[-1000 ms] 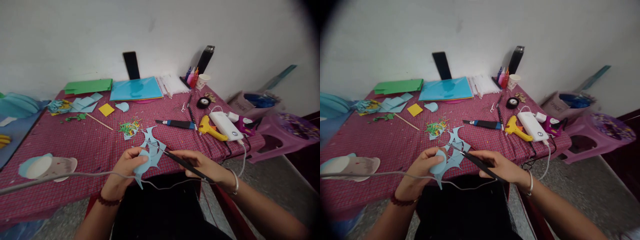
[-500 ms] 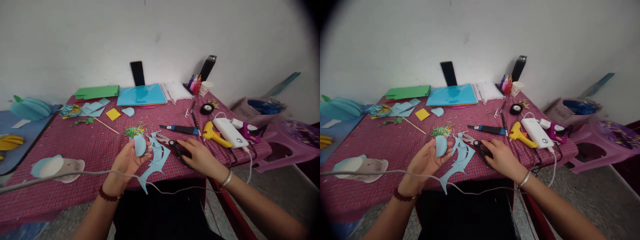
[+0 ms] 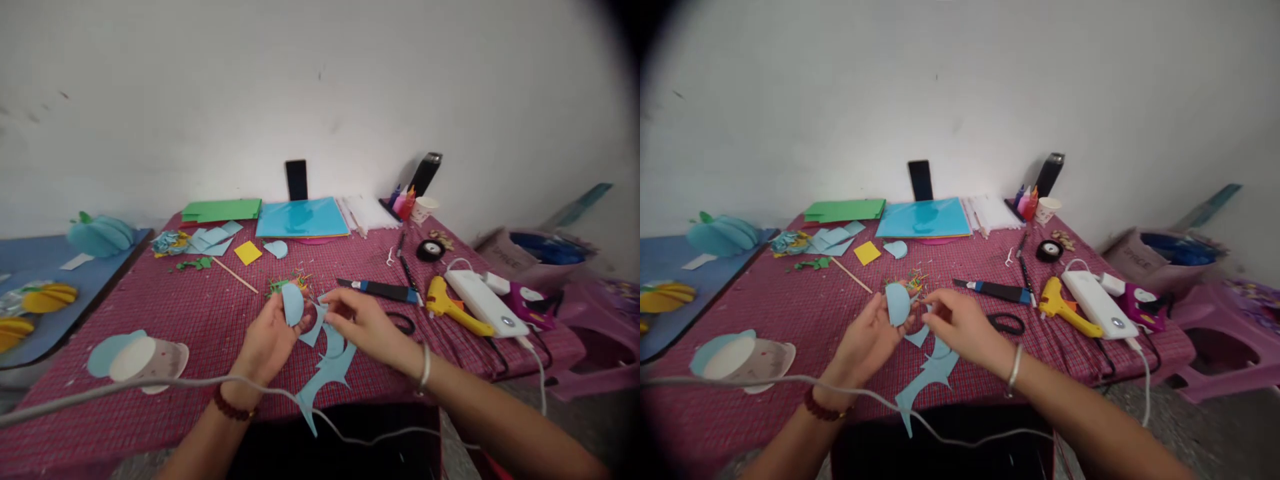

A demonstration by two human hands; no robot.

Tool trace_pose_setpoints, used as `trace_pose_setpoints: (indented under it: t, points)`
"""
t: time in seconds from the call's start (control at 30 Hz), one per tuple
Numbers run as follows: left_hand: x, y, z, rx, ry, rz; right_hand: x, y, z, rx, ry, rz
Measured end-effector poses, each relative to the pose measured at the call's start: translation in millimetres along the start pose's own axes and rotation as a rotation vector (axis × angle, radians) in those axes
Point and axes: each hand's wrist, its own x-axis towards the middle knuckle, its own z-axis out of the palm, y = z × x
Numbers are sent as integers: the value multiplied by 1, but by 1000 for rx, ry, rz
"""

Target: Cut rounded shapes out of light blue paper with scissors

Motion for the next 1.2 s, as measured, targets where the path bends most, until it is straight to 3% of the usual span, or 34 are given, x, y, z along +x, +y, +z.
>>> trace_pose_setpoints:
  t: [0.17, 0.33, 0.53, 0.67, 0.8, 1.03, 1.13, 1.2]
  points:
    - [12, -2, 3, 56, 46, 121, 49, -4, 37, 9, -8, 41]
    - [22, 0, -1, 12, 42, 106, 64, 4, 47, -142, -11, 55]
    - [29, 2, -2, 14, -31, 31, 68, 14, 43, -210, -64, 49]
    - [32, 2, -5, 1, -9, 22, 69, 21, 40, -163, -100, 41]
    - [34, 1, -6, 31, 12, 47, 72, 27, 42, -140, -52, 36]
    - [31, 3, -9, 129, 233, 34, 76, 27, 30, -26, 53, 45]
    - [27, 13, -17, 244, 301, -7, 72, 24, 15, 26, 72, 66]
    - [27, 26, -23, 298, 338, 73, 68, 26, 8, 57, 61, 93]
